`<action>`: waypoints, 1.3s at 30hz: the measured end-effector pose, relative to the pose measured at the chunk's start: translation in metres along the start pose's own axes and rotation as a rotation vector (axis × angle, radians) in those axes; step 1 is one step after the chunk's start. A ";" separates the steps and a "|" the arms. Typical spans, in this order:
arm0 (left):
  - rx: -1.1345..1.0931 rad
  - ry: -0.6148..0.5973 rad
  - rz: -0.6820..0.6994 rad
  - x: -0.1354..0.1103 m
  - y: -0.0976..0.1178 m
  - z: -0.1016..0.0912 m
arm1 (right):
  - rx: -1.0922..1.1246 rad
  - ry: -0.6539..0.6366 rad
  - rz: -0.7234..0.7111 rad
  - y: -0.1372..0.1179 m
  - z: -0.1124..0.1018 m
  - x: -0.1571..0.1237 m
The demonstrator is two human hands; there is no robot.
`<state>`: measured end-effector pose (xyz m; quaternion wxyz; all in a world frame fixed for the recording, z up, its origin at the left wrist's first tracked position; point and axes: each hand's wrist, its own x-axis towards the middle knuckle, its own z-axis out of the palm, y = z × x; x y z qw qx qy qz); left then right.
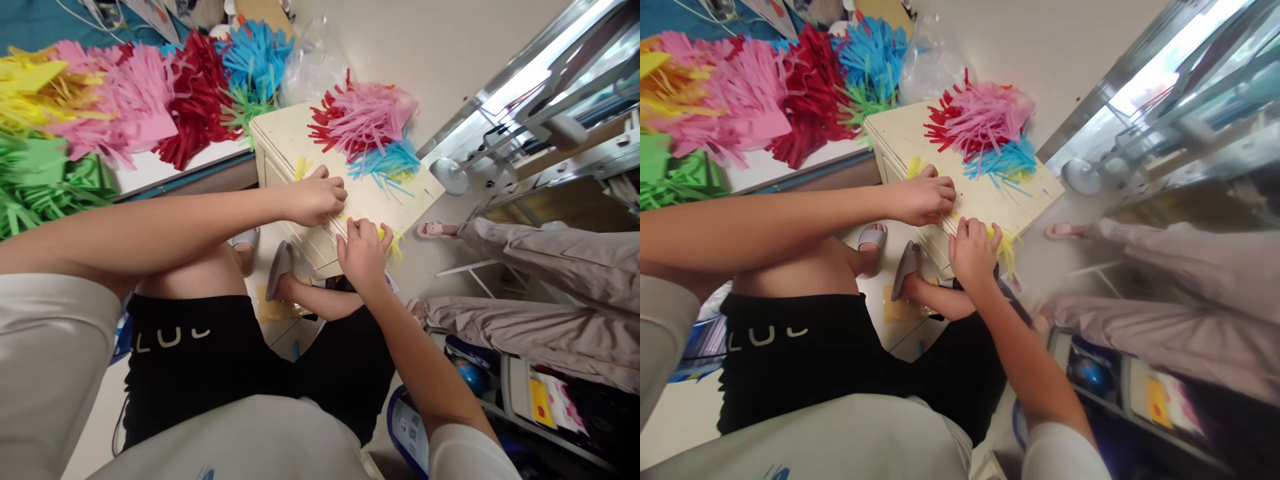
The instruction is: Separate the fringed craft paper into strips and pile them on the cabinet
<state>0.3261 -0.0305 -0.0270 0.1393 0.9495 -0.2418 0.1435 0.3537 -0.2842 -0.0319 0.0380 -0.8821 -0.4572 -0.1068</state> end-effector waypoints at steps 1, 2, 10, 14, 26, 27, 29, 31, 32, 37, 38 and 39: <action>0.014 0.006 0.025 0.000 0.002 0.001 | 0.004 0.015 0.004 0.000 0.002 0.000; 0.025 0.011 0.042 0.001 0.004 0.002 | 0.009 0.030 0.010 0.001 0.003 -0.001; -0.077 -0.112 -0.059 0.006 0.011 -0.007 | 0.181 0.064 0.086 0.010 0.006 0.002; -0.166 -0.220 -0.182 0.009 0.018 -0.025 | 0.328 -0.078 0.127 0.022 -0.014 0.010; -0.316 -0.364 -0.319 0.005 -0.009 -0.055 | 0.920 -0.503 0.242 0.054 -0.085 0.011; -0.300 -0.282 -0.355 0.006 -0.005 -0.057 | 0.975 -0.512 0.277 0.056 -0.084 0.011; -0.337 -0.106 -0.359 0.010 0.010 -0.061 | 1.028 -0.524 0.317 0.055 -0.084 0.012; -0.459 -0.065 -0.289 0.014 0.029 -0.066 | 1.035 -0.536 0.312 0.052 -0.087 0.014; -0.535 -0.103 -0.240 0.016 0.039 -0.067 | 1.034 -0.543 0.303 0.050 -0.090 0.014; -0.782 -0.327 -0.119 0.017 0.064 -0.065 | 0.971 -0.500 0.226 0.042 -0.106 0.017; -0.802 -0.339 -0.120 0.016 0.063 -0.063 | 0.947 -0.489 0.202 0.042 -0.108 0.017; -0.815 -0.346 -0.121 0.016 0.061 -0.062 | 0.920 -0.482 0.182 0.041 -0.111 0.017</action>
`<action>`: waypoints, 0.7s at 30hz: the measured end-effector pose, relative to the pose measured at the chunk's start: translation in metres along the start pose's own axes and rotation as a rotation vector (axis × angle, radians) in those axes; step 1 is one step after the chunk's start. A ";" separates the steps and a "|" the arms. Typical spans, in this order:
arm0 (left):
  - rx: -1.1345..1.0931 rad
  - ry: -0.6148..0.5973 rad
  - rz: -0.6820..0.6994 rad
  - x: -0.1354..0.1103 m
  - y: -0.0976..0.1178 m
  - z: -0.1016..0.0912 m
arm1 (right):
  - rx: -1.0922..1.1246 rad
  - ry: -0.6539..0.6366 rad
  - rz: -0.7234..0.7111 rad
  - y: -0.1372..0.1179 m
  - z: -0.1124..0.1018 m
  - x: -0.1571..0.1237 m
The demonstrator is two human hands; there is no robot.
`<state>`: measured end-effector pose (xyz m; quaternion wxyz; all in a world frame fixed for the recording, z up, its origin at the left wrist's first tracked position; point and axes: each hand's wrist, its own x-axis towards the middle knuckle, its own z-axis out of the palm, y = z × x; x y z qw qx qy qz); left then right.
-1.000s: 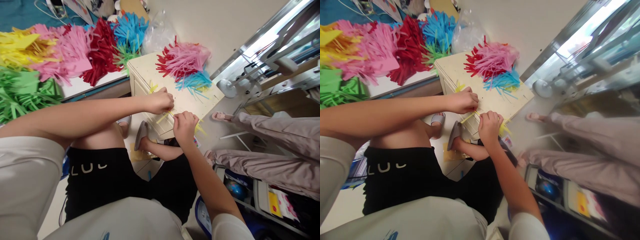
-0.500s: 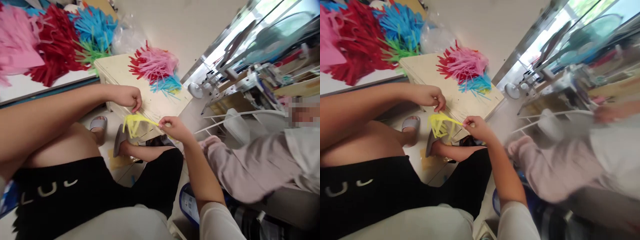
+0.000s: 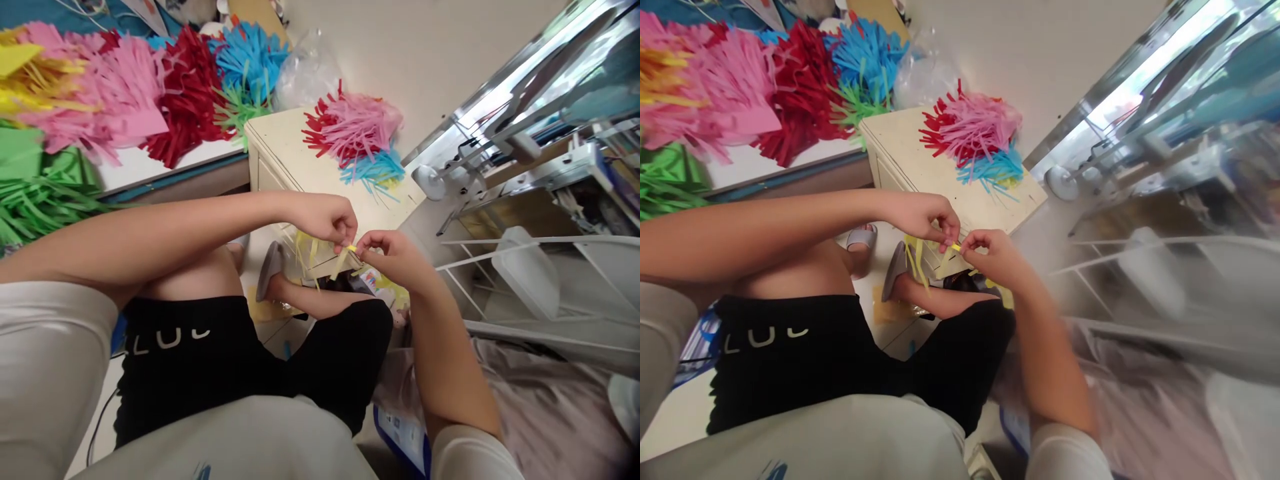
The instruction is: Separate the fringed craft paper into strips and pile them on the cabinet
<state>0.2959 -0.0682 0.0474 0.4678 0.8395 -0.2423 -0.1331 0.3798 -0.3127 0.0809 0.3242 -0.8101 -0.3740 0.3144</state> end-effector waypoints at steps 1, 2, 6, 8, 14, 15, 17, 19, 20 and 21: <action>-0.005 -0.002 -0.001 0.000 -0.002 -0.001 | -0.029 0.003 -0.008 -0.002 -0.001 -0.001; -0.006 0.002 0.001 -0.001 -0.005 -0.002 | -0.053 0.004 -0.010 -0.004 -0.002 -0.002; -0.024 0.067 -0.007 -0.001 -0.018 -0.013 | -0.007 -0.053 0.013 -0.009 -0.006 -0.003; 0.003 0.093 -0.062 -0.001 -0.030 -0.019 | 0.089 -0.094 0.049 -0.010 -0.009 -0.002; 0.168 -0.057 -0.316 -0.014 -0.080 -0.038 | 0.240 -0.091 0.093 -0.003 -0.011 0.001; 0.163 -0.066 -0.333 -0.018 -0.083 -0.041 | 0.231 -0.076 0.095 -0.001 -0.011 0.001; 0.189 0.029 -0.331 -0.024 -0.080 -0.048 | 0.208 -0.051 0.112 -0.001 -0.010 0.000; 0.262 0.246 -0.280 -0.025 -0.063 -0.051 | 0.188 -0.038 0.127 -0.001 -0.008 0.000; 0.287 0.348 -0.241 -0.025 -0.050 -0.051 | 0.180 -0.034 0.129 -0.002 -0.008 0.000; 0.275 0.396 -0.193 -0.023 -0.037 -0.048 | 0.174 -0.031 0.128 -0.003 -0.007 0.001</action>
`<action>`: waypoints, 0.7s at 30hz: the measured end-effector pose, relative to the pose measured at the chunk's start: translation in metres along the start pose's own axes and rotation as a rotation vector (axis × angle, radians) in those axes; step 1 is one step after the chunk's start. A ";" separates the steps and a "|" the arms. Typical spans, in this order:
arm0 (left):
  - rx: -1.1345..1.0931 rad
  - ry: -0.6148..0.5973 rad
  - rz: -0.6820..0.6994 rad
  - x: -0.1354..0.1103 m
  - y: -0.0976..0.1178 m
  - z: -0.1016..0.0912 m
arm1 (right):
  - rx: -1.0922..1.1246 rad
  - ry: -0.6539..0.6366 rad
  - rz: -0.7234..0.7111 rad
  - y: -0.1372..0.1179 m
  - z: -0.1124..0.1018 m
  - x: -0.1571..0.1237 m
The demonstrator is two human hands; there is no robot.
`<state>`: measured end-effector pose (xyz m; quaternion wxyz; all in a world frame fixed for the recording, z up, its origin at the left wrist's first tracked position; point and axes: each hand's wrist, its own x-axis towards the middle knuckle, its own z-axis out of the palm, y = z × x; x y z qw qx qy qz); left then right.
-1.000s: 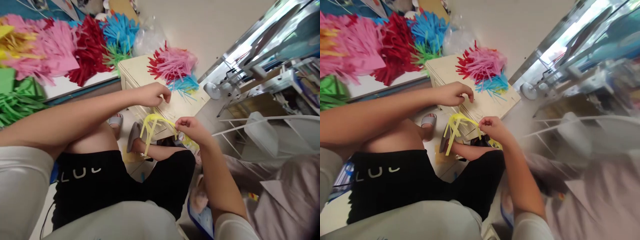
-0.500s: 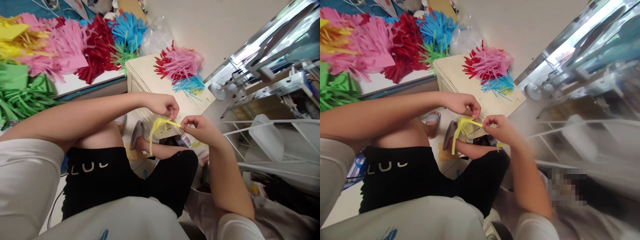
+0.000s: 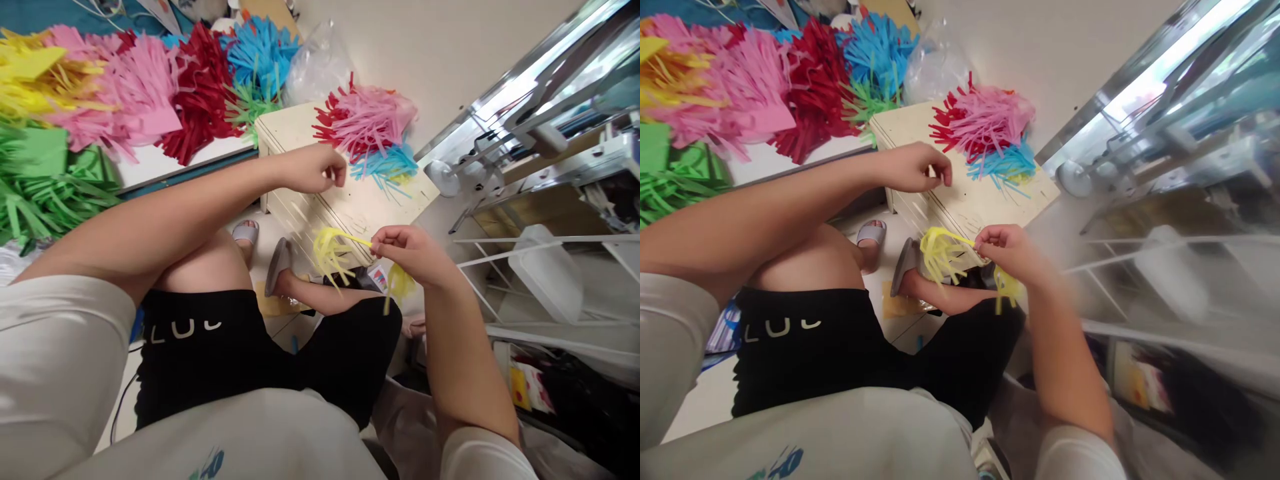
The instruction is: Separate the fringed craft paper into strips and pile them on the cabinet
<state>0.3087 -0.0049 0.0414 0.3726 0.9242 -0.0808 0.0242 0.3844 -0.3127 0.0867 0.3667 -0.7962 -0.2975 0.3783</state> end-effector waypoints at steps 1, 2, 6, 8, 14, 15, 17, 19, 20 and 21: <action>-0.053 -0.024 0.044 -0.001 0.014 0.001 | -0.001 0.002 -0.003 -0.001 0.001 0.001; -0.114 -0.100 0.088 -0.002 0.028 0.003 | 0.004 0.000 -0.006 -0.002 0.002 0.002; -0.332 -0.355 0.159 -0.005 0.062 0.023 | 0.066 -0.051 -0.015 -0.004 0.003 0.004; -0.426 -0.386 0.141 -0.005 0.063 0.031 | 0.099 -0.064 -0.015 -0.003 0.003 0.003; -0.398 -0.389 0.150 -0.003 0.055 0.032 | 0.119 -0.101 -0.002 -0.002 -0.001 -0.003; -0.383 -0.398 0.148 -0.003 0.054 0.032 | 0.089 -0.120 0.005 -0.002 -0.002 -0.004; -0.396 -0.460 0.122 -0.002 0.053 0.033 | -0.021 -0.160 0.010 -0.002 -0.003 -0.003; -0.438 -0.560 0.086 0.000 0.051 0.037 | -0.163 -0.195 -0.008 -0.002 -0.004 0.001; -0.456 -0.607 0.072 0.001 0.049 0.040 | -0.227 -0.209 -0.021 -0.002 -0.004 0.003; -0.472 -0.642 0.060 0.002 0.047 0.043 | -0.277 -0.221 -0.031 -0.002 -0.005 0.005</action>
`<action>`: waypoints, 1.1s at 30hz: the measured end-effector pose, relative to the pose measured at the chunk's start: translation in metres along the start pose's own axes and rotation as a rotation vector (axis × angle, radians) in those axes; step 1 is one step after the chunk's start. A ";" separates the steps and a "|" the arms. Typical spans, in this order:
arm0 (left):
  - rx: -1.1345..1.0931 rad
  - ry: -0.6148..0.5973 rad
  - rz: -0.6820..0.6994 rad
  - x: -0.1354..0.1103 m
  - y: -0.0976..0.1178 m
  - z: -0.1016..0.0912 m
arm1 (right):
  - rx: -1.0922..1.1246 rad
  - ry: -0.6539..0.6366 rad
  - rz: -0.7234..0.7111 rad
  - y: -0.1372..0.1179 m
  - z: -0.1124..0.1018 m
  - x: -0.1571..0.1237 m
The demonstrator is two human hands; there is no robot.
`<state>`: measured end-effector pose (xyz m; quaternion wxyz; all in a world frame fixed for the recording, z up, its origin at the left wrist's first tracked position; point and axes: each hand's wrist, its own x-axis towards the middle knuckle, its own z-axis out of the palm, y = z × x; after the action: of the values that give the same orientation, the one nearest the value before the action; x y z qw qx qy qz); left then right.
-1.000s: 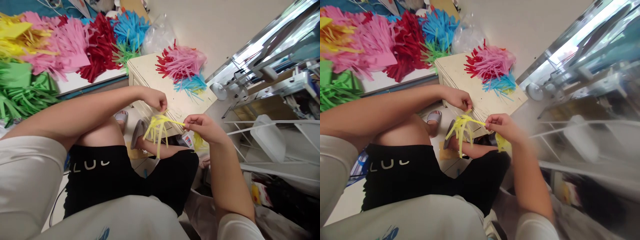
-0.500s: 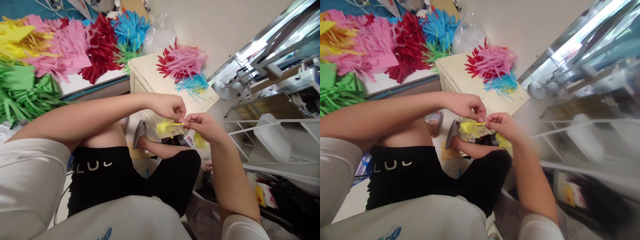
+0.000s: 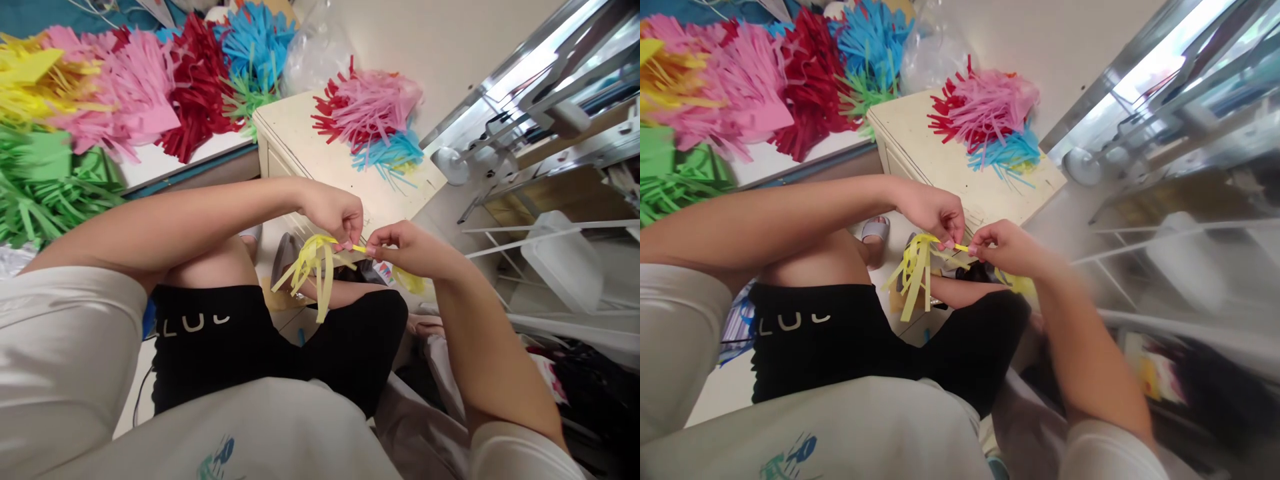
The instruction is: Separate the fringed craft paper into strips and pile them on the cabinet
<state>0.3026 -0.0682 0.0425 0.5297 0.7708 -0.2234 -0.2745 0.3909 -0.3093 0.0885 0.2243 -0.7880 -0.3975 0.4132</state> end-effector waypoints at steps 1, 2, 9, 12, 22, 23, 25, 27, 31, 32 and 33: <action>-0.025 -0.023 -0.010 0.002 -0.003 0.001 | -0.035 -0.016 -0.001 0.001 -0.001 0.002; -0.061 -0.041 -0.015 0.005 -0.007 0.001 | -0.048 -0.036 0.003 0.001 -0.002 0.003; -0.410 0.006 0.064 0.006 -0.010 0.007 | 0.522 -0.095 -0.083 0.013 0.012 -0.004; -0.507 0.072 0.122 0.003 -0.005 0.011 | 0.790 0.058 -0.203 0.016 0.034 -0.004; -0.635 0.245 0.132 -0.004 0.023 0.018 | 1.031 0.379 -0.366 0.029 0.064 -0.004; -0.643 0.262 0.137 -0.006 0.026 0.021 | 1.021 0.399 -0.374 0.029 0.065 -0.005; -0.690 0.283 0.158 -0.011 0.031 0.030 | 1.001 0.427 -0.407 0.026 0.067 -0.009; -0.780 0.318 0.181 -0.016 0.036 0.041 | 0.982 0.440 -0.434 0.020 0.070 -0.012; -0.928 0.460 0.207 -0.023 0.045 0.064 | 0.979 0.455 -0.470 0.004 0.078 -0.018; -0.941 0.495 0.207 -0.024 0.047 0.068 | 0.980 0.466 -0.483 0.000 0.080 -0.019; -0.948 0.521 0.203 -0.025 0.048 0.071 | 0.978 0.481 -0.499 -0.003 0.082 -0.019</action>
<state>0.2343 -0.1182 0.0719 0.8805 0.4647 -0.0097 -0.0927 0.3150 -0.3211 0.0540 0.7348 -0.5478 -0.2724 0.2930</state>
